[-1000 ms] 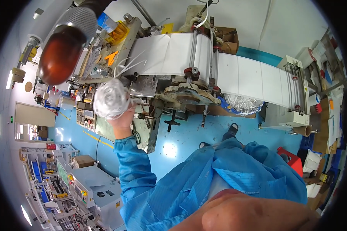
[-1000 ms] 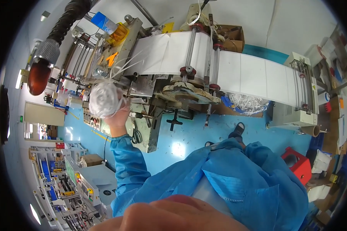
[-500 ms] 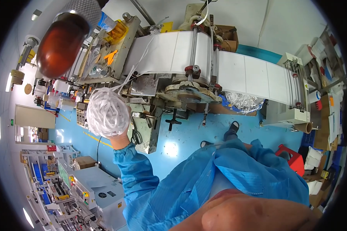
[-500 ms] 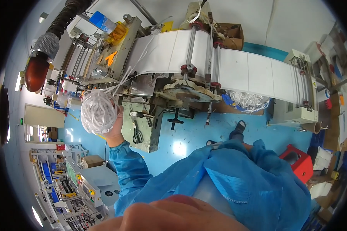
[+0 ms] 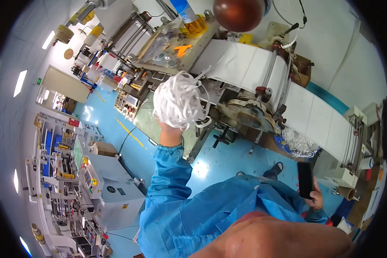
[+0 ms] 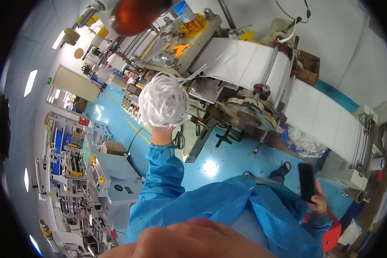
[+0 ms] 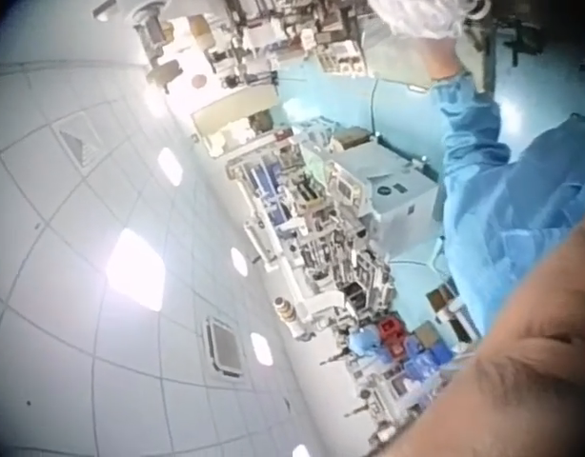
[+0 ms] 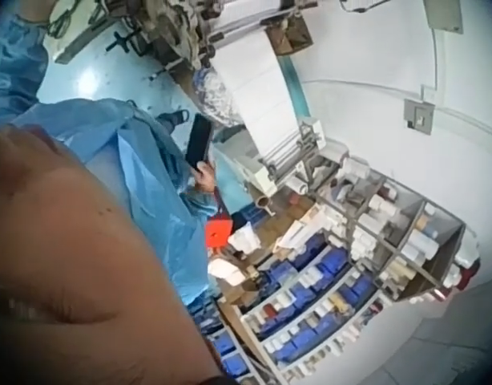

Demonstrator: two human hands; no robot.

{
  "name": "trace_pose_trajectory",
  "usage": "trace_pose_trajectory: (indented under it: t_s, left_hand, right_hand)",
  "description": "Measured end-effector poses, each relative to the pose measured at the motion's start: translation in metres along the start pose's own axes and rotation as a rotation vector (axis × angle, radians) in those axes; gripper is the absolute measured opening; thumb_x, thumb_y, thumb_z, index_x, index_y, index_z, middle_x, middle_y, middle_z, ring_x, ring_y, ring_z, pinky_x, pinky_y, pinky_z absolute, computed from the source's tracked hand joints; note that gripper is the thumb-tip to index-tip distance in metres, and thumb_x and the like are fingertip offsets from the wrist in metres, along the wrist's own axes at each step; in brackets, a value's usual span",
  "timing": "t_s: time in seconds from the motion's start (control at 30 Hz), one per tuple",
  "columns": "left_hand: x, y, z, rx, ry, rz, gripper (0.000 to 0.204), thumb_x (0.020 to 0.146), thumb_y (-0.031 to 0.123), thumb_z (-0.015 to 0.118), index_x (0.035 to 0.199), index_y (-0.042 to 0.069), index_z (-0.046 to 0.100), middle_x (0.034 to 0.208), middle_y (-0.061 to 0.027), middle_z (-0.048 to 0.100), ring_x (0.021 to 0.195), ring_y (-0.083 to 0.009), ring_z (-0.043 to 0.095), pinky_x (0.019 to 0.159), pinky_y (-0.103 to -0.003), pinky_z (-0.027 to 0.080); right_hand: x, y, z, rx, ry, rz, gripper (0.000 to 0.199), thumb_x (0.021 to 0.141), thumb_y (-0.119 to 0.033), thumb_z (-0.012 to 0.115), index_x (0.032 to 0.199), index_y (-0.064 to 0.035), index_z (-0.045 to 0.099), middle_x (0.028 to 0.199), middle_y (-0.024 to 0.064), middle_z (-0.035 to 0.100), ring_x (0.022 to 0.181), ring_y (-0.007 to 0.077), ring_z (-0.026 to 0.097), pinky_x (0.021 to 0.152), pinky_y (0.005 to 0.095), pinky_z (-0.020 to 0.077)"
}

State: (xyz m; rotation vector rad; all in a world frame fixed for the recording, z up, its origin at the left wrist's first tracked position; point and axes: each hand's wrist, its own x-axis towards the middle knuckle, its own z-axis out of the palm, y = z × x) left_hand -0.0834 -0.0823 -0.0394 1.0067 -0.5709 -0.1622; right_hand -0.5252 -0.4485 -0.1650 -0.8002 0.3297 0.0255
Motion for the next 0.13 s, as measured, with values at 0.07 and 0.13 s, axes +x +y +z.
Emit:
trace_pose_trajectory:
  t_s: [0.07, 0.13]
  left_hand:
    - [0.007, 0.001, 0.012, -0.406, -0.084, -0.054, 0.059, 0.096, 0.044, 0.034, 0.145, 0.011, 0.030, 0.146, -0.0121, 0.037, 0.132, -0.0325, 0.039, 0.110, -0.047, 0.033]
    - [0.009, 0.009, 0.027, 0.063, 0.020, 0.047, 0.065, 0.094, 0.049, 0.036, 0.146, 0.012, 0.028, 0.148, -0.0124, 0.034, 0.133, -0.0337, 0.038, 0.110, -0.050, 0.032]
  right_hand:
    - [0.022, -0.003, 0.024, 0.102, -0.044, -0.152, 0.089, 0.068, -0.022, 0.071, 0.145, -0.0037, 0.029, 0.135, 0.0211, 0.045, 0.112, 0.0297, 0.055, 0.099, 0.0435, 0.0414]
    - [0.050, 0.007, 0.035, 0.326, -0.150, -0.294, 0.088, 0.074, -0.024, 0.071, 0.147, -0.0046, 0.024, 0.139, 0.0193, 0.041, 0.115, 0.0326, 0.054, 0.101, 0.0490, 0.0395]
